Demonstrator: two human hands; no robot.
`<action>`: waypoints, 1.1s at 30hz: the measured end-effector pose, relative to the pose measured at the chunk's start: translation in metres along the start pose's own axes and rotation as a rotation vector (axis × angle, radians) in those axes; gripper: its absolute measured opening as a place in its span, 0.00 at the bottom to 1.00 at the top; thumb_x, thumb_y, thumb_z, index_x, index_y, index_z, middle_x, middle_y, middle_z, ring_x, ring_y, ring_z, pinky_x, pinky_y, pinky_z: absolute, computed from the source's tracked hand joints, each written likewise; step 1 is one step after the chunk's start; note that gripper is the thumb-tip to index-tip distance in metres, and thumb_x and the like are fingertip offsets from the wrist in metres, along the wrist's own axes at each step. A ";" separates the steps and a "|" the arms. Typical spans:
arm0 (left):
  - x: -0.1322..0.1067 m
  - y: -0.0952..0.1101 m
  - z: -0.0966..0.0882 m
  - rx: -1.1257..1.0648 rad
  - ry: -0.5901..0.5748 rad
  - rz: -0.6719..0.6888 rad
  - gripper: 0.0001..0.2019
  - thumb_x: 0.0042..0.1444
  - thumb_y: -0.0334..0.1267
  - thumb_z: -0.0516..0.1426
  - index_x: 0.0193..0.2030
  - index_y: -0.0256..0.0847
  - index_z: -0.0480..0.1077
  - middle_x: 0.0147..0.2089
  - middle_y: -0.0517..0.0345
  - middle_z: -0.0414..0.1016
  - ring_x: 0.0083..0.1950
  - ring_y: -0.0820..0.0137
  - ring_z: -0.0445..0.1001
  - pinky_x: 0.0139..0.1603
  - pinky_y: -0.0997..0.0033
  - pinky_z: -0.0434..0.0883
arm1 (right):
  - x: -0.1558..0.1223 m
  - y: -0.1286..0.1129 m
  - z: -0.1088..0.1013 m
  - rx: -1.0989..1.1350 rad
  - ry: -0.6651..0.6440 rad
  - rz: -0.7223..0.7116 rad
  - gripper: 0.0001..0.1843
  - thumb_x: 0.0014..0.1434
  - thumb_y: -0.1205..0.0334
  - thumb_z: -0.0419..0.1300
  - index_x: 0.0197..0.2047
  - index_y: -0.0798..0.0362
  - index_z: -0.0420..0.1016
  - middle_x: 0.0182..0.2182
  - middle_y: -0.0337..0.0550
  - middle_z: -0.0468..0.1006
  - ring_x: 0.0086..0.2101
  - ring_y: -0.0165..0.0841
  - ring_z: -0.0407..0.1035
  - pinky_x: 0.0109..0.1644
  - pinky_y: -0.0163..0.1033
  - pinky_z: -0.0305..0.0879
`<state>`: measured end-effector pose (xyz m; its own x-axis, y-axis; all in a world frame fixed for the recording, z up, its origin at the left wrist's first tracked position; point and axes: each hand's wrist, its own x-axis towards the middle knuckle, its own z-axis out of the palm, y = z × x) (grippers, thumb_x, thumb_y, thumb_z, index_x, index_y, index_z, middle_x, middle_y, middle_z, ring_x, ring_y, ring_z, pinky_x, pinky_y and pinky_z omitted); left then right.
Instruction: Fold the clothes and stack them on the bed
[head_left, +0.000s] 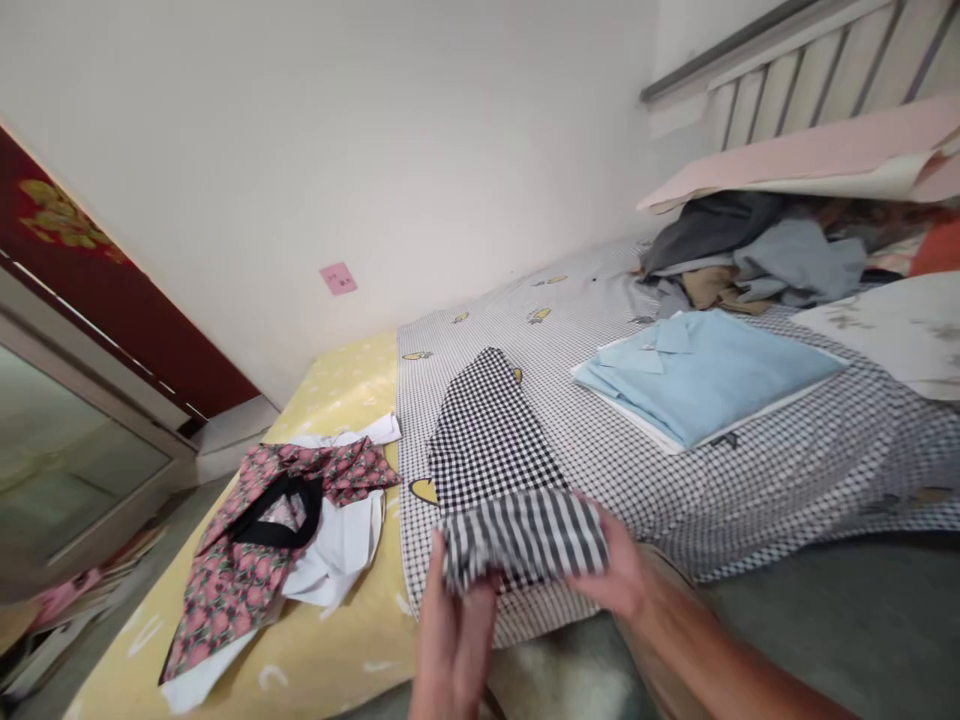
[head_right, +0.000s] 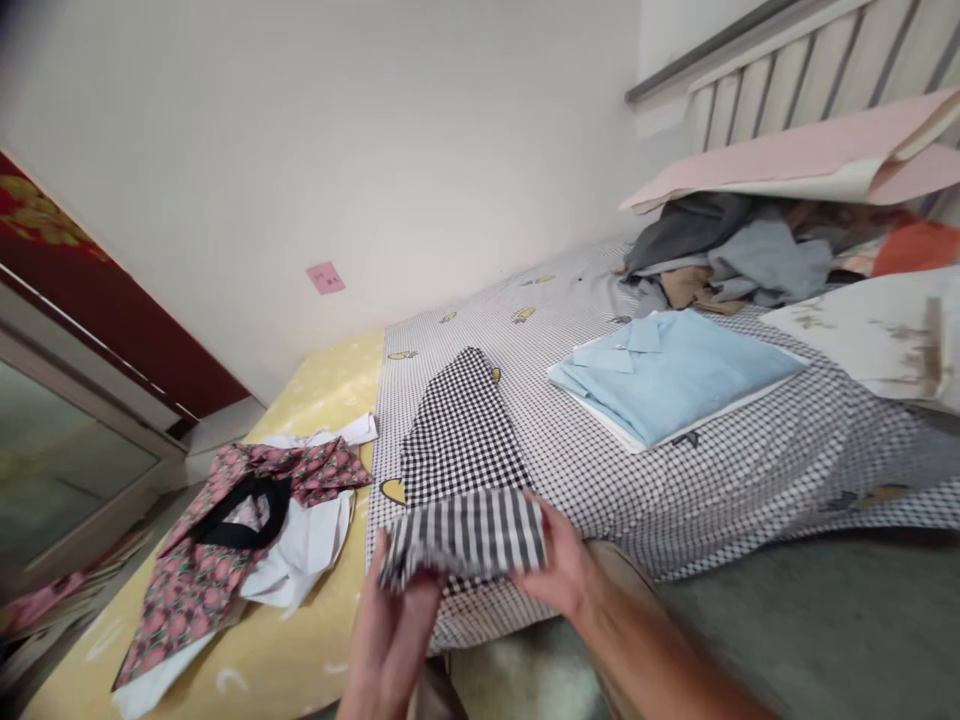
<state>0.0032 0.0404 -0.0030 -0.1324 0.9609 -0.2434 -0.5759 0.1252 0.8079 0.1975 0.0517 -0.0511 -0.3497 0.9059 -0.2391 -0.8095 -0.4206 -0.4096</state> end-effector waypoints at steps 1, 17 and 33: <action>0.012 0.009 0.009 -0.030 -0.024 0.004 0.20 0.63 0.58 0.56 0.51 0.47 0.75 0.58 0.49 0.76 0.59 0.58 0.75 0.59 0.50 0.74 | 0.012 -0.008 0.013 0.091 -0.017 -0.056 0.18 0.72 0.51 0.51 0.57 0.47 0.72 0.49 0.46 0.83 0.42 0.34 0.80 0.50 0.44 0.76; 0.068 -0.054 -0.105 1.615 0.129 0.851 0.21 0.65 0.35 0.48 0.59 0.47 0.75 0.65 0.47 0.73 0.67 0.56 0.69 0.72 0.44 0.58 | 0.057 -0.005 -0.029 -0.381 0.028 -0.143 0.32 0.67 0.46 0.57 0.69 0.47 0.58 0.62 0.57 0.74 0.50 0.42 0.78 0.53 0.51 0.76; 0.065 -0.046 -0.099 1.056 0.177 0.548 0.28 0.69 0.55 0.40 0.60 0.41 0.70 0.64 0.42 0.74 0.68 0.56 0.68 0.73 0.43 0.57 | 0.037 0.014 -0.040 -2.191 -0.160 -0.811 0.30 0.65 0.59 0.59 0.69 0.33 0.63 0.71 0.41 0.63 0.70 0.54 0.52 0.69 0.75 0.45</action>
<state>-0.0587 0.0731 -0.1090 -0.3100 0.9126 0.2664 0.5256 -0.0689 0.8480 0.1921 0.0776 -0.1013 -0.4452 0.8030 0.3962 0.7304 0.5817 -0.3581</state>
